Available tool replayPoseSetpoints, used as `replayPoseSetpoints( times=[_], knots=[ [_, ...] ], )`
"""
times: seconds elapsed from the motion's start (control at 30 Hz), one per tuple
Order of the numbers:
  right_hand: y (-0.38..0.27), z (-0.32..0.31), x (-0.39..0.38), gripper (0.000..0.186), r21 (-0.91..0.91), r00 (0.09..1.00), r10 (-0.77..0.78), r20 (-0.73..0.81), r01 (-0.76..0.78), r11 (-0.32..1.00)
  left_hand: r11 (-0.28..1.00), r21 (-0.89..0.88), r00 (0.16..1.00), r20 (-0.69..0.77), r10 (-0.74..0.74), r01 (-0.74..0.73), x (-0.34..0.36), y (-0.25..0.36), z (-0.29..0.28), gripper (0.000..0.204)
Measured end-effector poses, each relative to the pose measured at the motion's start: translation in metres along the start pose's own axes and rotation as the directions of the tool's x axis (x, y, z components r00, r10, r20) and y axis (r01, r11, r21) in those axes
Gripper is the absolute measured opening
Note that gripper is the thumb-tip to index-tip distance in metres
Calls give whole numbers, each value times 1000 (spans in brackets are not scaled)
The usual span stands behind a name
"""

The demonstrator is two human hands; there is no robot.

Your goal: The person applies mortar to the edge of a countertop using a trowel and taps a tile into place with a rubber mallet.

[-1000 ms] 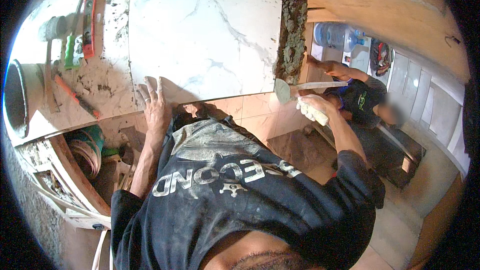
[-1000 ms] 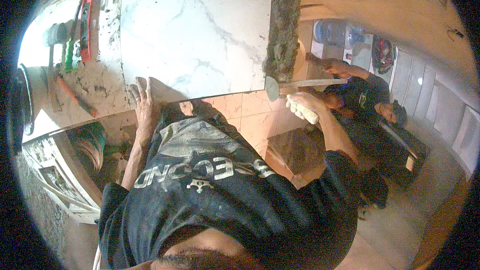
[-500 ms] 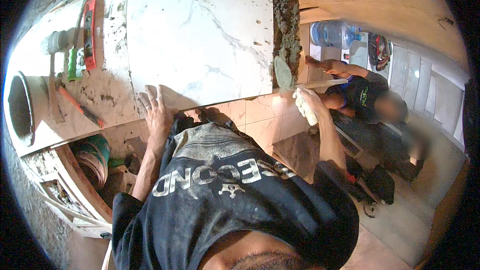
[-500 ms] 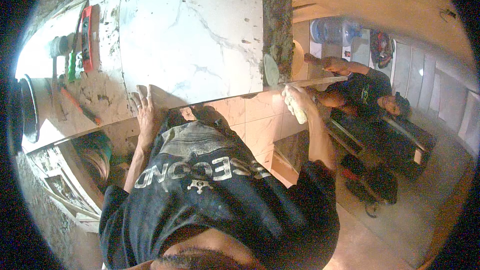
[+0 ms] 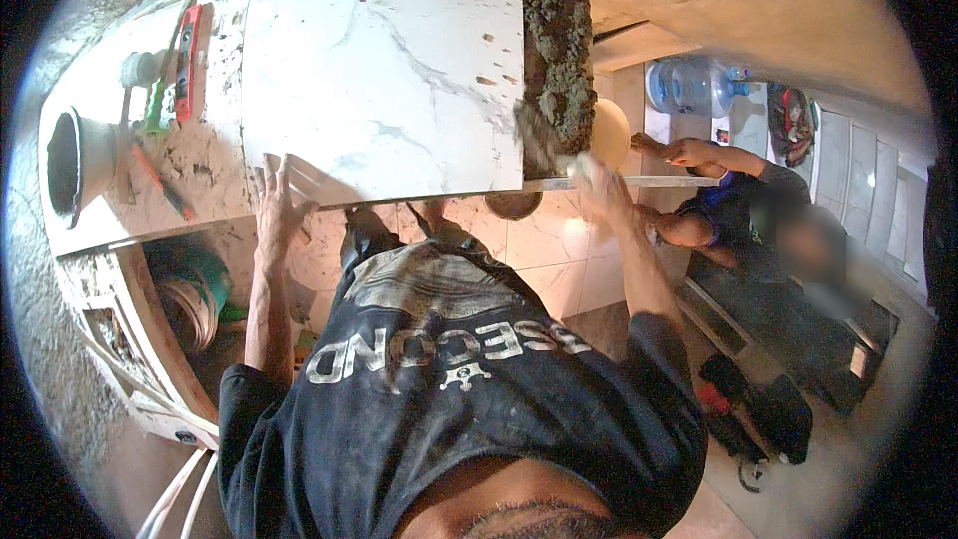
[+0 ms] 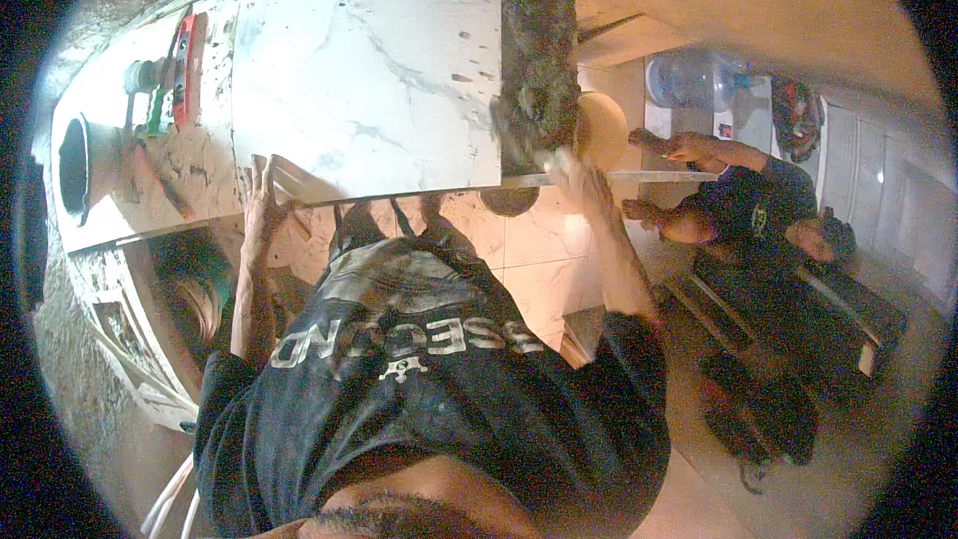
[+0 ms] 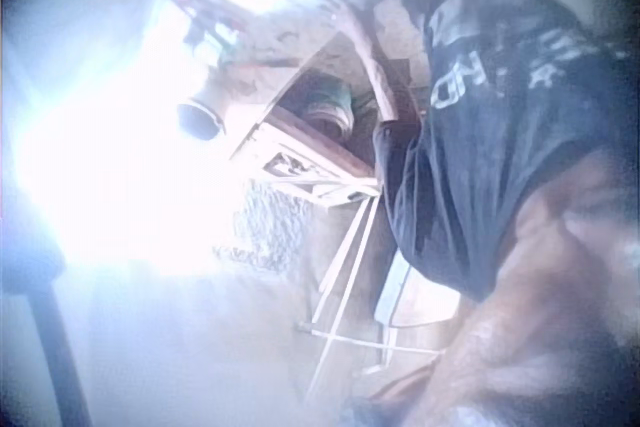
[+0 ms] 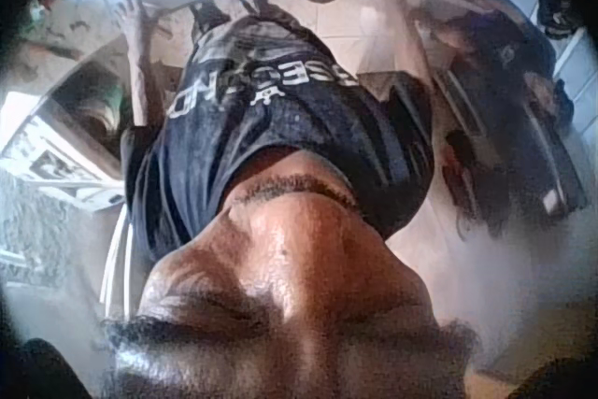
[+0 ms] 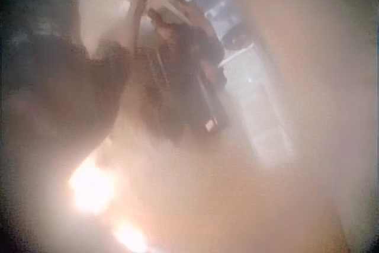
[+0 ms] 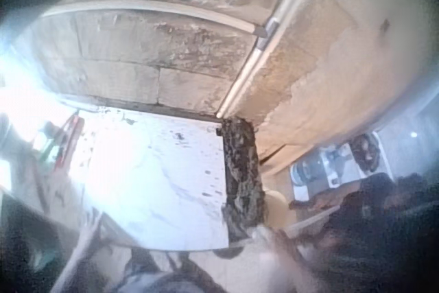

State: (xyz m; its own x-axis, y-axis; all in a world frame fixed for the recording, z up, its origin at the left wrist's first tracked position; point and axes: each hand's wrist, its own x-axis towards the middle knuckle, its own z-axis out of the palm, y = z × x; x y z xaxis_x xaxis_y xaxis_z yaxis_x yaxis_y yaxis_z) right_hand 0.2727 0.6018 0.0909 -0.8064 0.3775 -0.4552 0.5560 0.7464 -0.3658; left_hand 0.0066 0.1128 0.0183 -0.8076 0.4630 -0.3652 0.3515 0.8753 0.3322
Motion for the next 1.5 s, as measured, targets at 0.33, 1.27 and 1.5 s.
replayPoseSetpoints(
  times=[0.33, 1.27, 1.5],
  knots=[
    [14, 96, -50, 41, 895, 943, 211, 259, -316, 314, 988, -149, 995, -82, -59, 46, -53, 126, 55, 86],
    [-2, 91, -18, 41, 910, 954, 126, 272, -297, 291, 985, 154, 973, -224, -45, 81, -42, 123, 83, 84],
    [0, 87, 2, 39, 879, 927, 186, 325, -369, 303, 987, 135, 977, -203, -58, 87, -46, 126, 80, 80]
  ],
)
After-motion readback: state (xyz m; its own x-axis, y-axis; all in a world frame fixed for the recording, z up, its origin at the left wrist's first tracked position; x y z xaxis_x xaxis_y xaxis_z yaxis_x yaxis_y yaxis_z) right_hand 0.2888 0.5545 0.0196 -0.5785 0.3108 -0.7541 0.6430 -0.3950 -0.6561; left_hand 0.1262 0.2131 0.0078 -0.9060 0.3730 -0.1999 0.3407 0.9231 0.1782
